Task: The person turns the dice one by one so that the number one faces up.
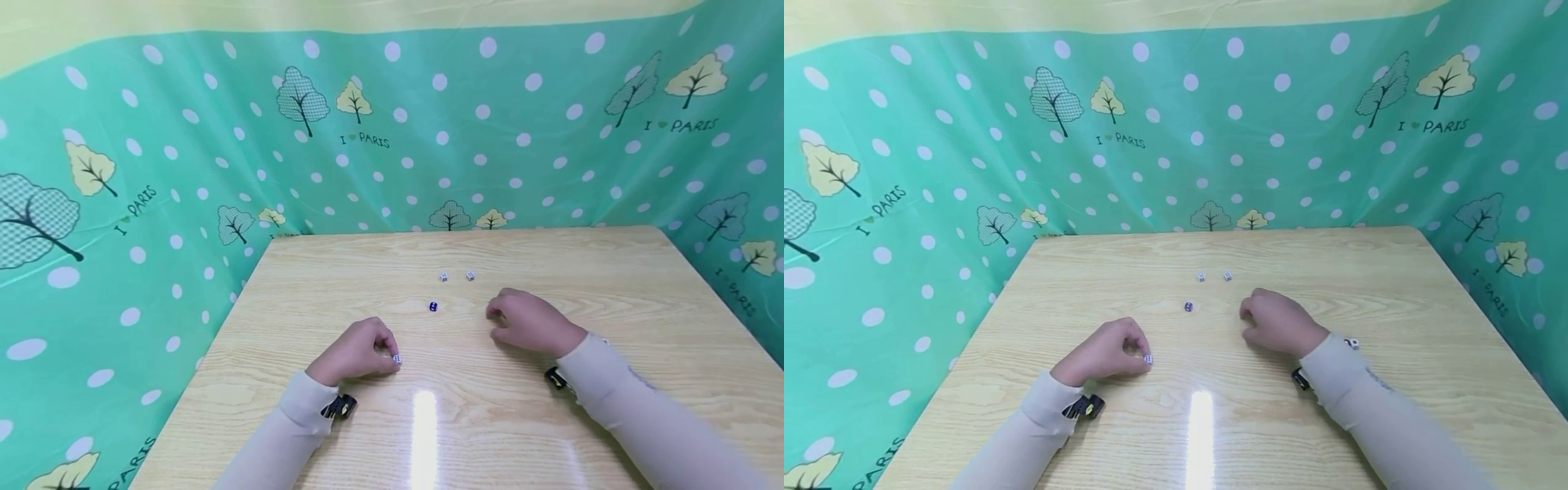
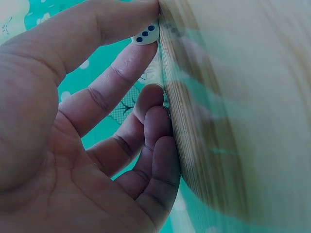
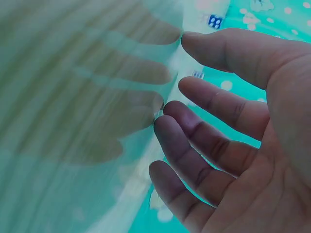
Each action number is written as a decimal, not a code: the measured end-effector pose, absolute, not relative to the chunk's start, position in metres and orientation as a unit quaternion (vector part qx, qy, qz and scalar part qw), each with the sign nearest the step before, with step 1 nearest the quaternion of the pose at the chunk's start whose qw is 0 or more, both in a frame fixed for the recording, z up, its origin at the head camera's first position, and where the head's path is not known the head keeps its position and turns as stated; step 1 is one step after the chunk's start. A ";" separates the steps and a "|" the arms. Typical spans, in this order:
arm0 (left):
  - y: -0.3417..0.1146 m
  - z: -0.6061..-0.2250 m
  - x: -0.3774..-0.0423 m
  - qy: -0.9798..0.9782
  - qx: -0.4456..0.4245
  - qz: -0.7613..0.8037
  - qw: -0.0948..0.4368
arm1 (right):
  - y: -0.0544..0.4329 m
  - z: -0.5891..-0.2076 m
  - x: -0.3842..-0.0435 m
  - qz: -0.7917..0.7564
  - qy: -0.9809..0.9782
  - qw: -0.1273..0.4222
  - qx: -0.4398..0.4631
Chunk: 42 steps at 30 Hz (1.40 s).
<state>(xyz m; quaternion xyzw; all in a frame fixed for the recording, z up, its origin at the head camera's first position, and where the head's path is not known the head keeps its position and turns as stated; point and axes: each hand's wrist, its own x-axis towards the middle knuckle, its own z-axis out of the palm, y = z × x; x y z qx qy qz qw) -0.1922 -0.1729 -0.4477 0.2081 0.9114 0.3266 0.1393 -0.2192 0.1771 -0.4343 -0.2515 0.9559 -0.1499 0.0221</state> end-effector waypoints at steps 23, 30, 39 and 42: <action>-0.174 -0.446 -0.194 0.908 0.217 0.331 0.135 | 0.072 -0.438 -0.263 -0.157 0.955 0.024 -0.250; -0.174 -0.445 -0.193 0.911 0.212 0.326 0.138 | 0.073 -0.440 -0.260 -0.151 0.954 0.025 -0.259; -0.175 -0.446 -0.193 0.910 0.214 0.329 0.137 | 0.101 -0.435 -0.226 -0.179 0.946 0.021 -0.268; -0.175 -0.448 -0.194 0.910 0.217 0.326 0.138 | 0.116 -0.434 -0.207 -0.195 0.942 0.024 -0.273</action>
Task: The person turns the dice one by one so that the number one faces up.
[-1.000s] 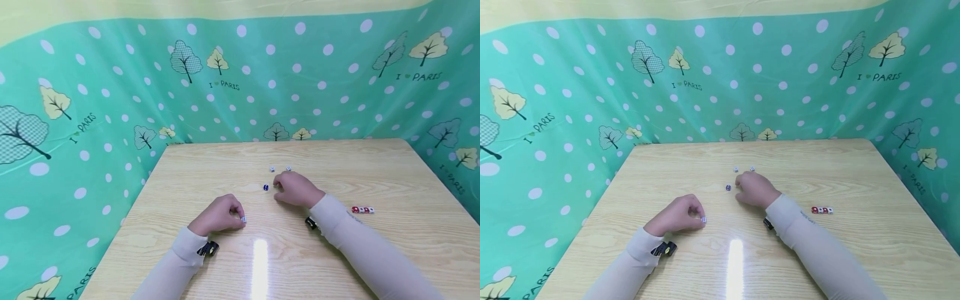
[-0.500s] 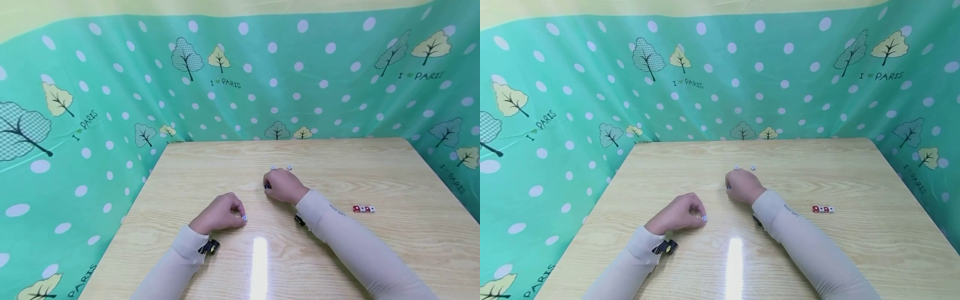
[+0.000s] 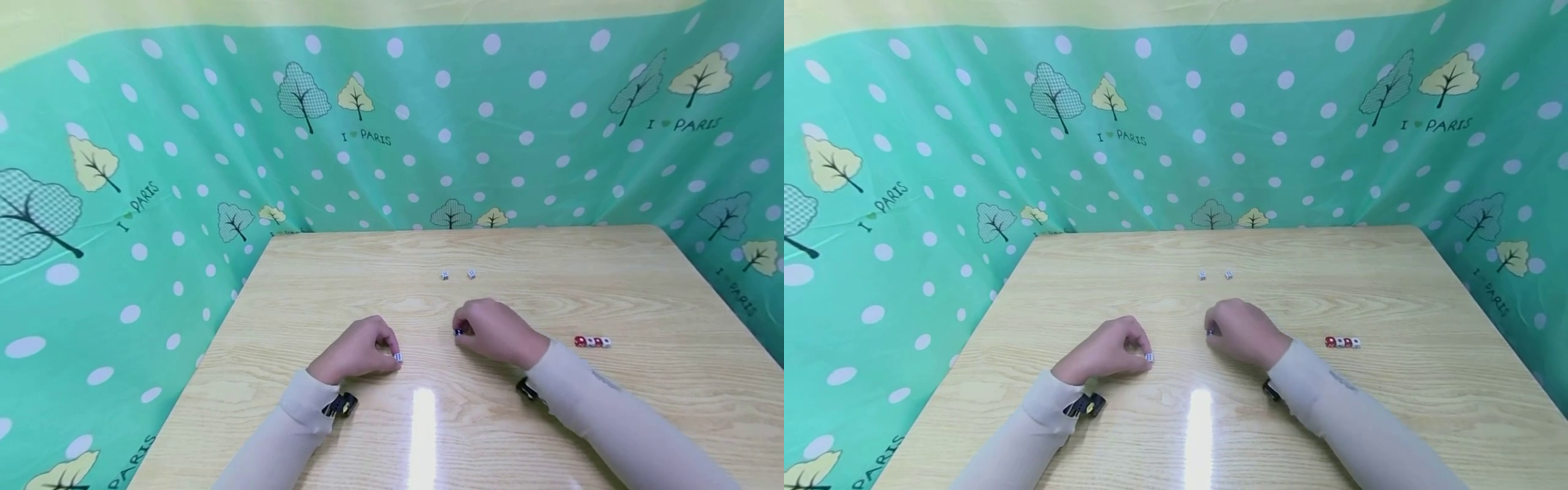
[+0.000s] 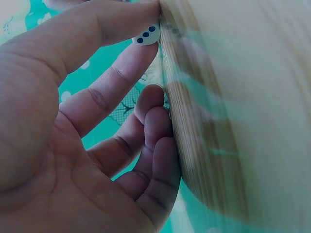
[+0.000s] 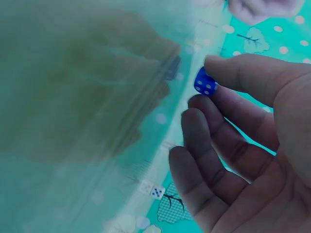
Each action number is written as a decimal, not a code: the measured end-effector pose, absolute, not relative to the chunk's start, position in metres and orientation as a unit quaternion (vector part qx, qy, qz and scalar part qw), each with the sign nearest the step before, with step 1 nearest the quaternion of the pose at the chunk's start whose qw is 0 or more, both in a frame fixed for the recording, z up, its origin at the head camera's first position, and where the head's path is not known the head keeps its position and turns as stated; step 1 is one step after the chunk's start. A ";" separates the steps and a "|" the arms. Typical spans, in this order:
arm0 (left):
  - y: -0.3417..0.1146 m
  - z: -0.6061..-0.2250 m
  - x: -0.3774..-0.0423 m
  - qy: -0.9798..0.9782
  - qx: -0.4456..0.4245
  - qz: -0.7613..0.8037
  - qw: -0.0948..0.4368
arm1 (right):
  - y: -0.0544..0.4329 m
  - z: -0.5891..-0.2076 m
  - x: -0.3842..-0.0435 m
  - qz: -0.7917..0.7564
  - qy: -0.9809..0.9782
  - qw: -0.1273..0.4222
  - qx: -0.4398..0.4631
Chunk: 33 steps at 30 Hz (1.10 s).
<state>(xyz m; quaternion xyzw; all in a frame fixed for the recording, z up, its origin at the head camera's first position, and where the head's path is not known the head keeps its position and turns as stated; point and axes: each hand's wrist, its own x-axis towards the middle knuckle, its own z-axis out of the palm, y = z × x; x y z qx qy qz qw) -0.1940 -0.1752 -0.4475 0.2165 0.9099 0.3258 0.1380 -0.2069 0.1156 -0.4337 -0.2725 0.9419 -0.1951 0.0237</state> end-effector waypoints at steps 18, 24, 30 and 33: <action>-0.174 -0.449 -0.194 0.909 0.209 0.330 0.144 | 0.163 -0.432 -0.132 -0.214 0.931 0.020 -0.297; -0.177 -0.452 -0.193 0.908 0.207 0.333 0.148 | 0.162 -0.438 -0.128 -0.223 0.926 0.027 -0.305; -0.176 -0.454 -0.195 0.909 0.209 0.332 0.142 | 0.162 -0.438 -0.128 -0.202 0.929 0.006 -0.309; -0.175 -0.454 -0.196 0.910 0.209 0.330 0.140 | 0.162 -0.437 -0.128 -0.195 0.931 0.000 -0.310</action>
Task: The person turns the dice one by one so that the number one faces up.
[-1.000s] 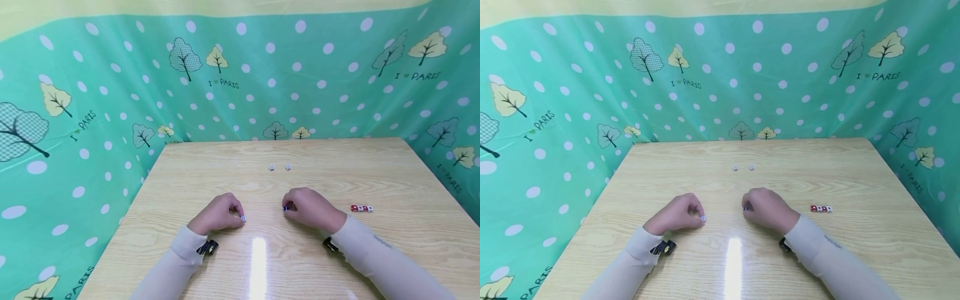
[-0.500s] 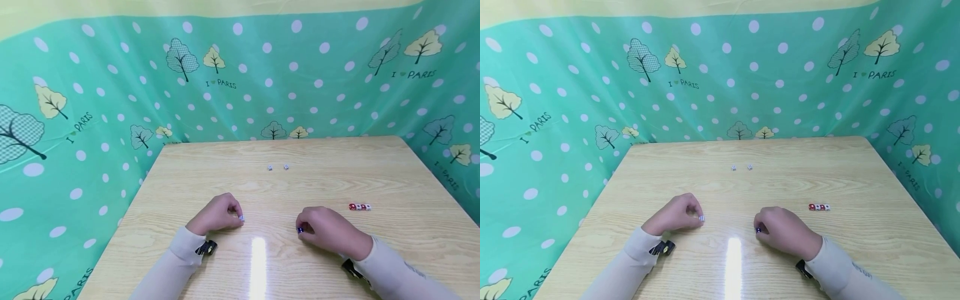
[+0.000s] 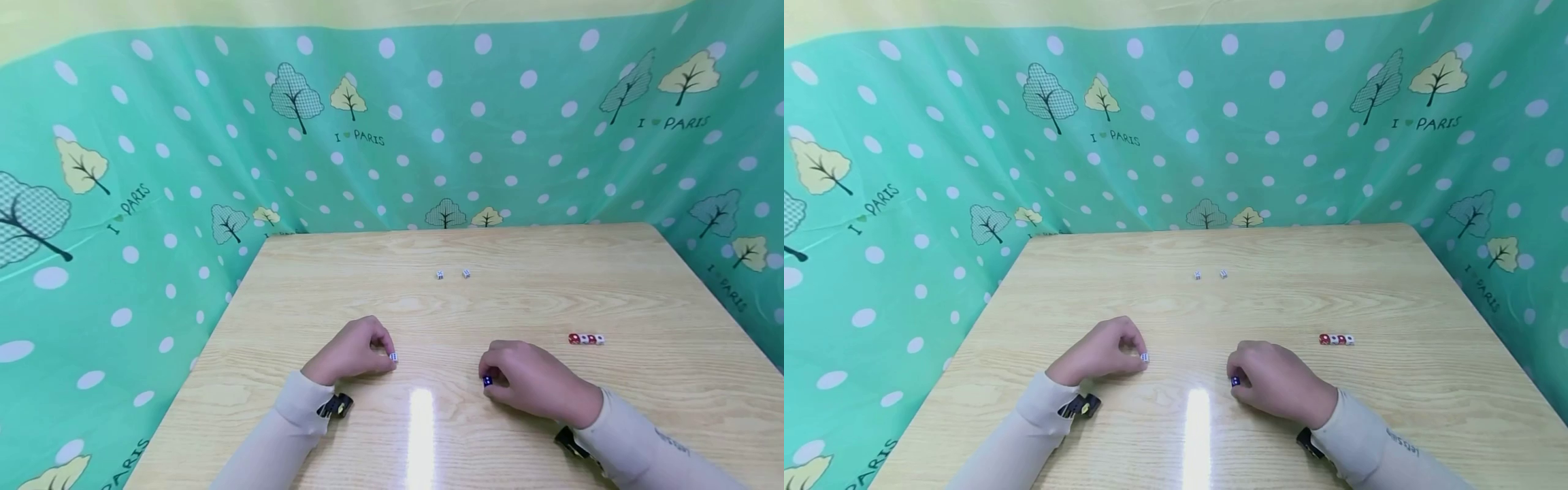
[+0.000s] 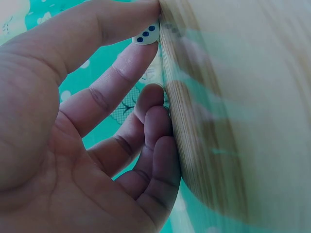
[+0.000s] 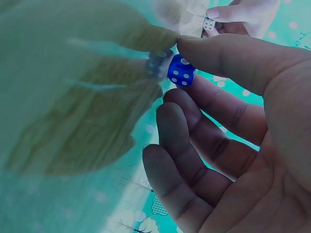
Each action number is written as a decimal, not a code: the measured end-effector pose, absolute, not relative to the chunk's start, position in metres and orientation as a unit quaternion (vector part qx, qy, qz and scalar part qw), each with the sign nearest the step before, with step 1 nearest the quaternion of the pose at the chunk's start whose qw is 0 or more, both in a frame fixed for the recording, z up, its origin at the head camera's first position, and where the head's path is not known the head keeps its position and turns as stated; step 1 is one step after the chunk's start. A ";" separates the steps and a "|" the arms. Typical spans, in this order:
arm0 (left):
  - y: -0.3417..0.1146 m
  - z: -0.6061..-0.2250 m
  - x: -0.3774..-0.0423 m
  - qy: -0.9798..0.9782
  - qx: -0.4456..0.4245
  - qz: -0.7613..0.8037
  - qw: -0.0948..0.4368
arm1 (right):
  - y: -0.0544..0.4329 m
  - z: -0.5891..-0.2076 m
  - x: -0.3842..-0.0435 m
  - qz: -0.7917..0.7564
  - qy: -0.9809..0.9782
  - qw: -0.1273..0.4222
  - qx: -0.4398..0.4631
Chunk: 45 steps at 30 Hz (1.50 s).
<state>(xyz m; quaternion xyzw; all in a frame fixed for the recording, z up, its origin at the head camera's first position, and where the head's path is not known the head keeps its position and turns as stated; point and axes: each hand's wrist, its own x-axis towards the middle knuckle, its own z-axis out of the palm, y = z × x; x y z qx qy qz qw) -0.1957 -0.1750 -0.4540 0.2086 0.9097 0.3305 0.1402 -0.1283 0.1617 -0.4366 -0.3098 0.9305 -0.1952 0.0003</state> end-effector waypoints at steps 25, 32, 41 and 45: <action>-0.175 -0.452 -0.195 0.908 0.212 0.332 0.140 | 0.160 -0.431 -0.129 -0.240 0.916 0.022 -0.322; -0.175 -0.452 -0.195 0.908 0.213 0.333 0.140 | 0.161 -0.434 -0.131 -0.252 0.914 0.027 -0.316; -0.175 -0.452 -0.194 0.909 0.212 0.332 0.138 | 0.165 -0.437 -0.136 -0.261 0.916 0.054 -0.300; -0.175 -0.451 -0.194 0.909 0.211 0.332 0.138 | 0.166 -0.440 -0.137 -0.260 0.917 0.061 -0.295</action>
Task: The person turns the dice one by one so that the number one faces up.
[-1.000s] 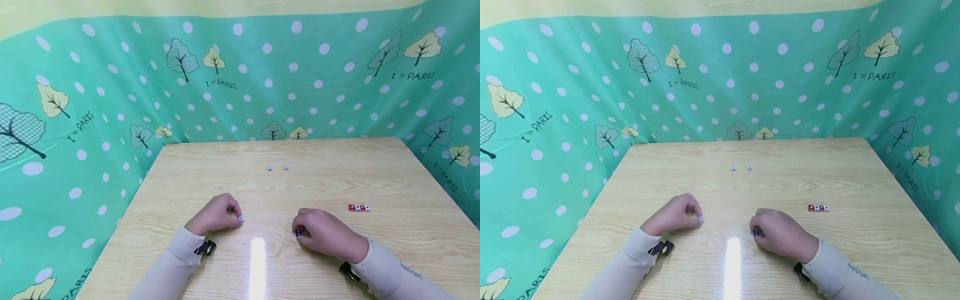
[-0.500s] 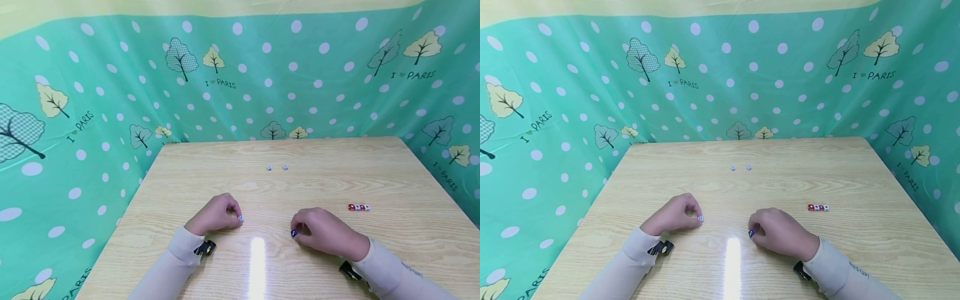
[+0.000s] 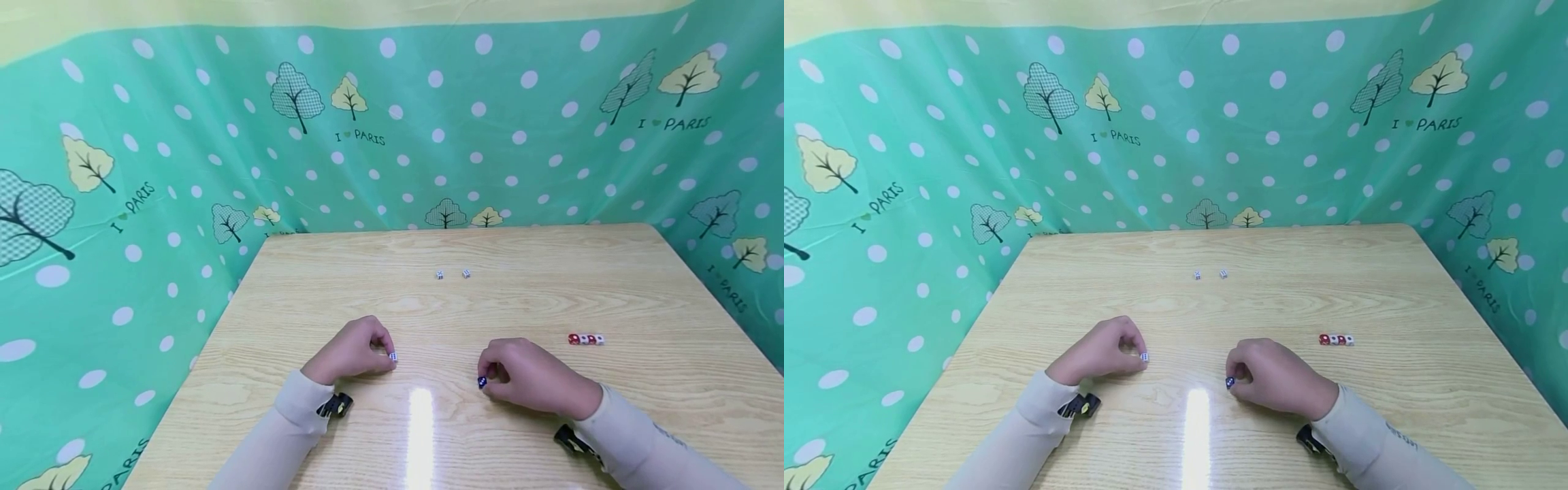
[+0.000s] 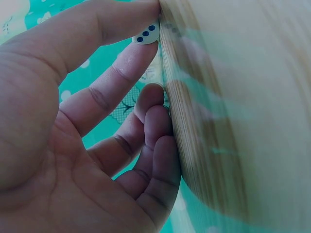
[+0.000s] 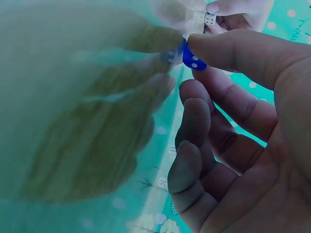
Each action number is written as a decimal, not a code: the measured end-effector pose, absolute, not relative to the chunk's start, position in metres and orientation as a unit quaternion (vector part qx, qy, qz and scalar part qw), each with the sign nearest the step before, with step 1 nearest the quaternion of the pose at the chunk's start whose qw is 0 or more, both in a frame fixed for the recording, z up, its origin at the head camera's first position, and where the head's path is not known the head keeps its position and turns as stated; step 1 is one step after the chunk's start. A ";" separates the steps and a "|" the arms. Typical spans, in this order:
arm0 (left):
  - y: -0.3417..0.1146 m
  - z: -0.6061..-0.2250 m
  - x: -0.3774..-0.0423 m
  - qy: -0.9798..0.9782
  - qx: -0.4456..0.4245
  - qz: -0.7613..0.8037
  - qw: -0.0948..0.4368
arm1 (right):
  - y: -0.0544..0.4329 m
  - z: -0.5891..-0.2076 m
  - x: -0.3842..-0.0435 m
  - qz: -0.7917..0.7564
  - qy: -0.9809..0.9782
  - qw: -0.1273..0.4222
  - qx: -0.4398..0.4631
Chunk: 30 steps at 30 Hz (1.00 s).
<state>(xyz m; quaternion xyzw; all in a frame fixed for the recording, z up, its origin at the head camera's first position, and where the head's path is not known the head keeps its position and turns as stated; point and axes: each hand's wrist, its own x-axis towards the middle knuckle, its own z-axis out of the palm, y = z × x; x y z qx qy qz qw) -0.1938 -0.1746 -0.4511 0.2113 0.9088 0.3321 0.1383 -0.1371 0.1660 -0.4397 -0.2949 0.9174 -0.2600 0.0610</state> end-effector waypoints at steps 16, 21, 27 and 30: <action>-0.174 -0.450 -0.193 0.908 0.211 0.333 0.139 | 0.166 -0.439 -0.136 -0.238 0.926 0.055 -0.288; -0.174 -0.451 -0.193 0.909 0.211 0.332 0.139 | 0.164 -0.437 -0.133 -0.222 0.930 0.040 -0.290; -0.174 -0.450 -0.193 0.908 0.212 0.332 0.139 | 0.159 -0.436 -0.130 -0.217 0.914 0.029 -0.341; -0.174 -0.450 -0.193 0.909 0.211 0.332 0.140 | 0.158 -0.436 -0.129 -0.204 0.912 0.018 -0.357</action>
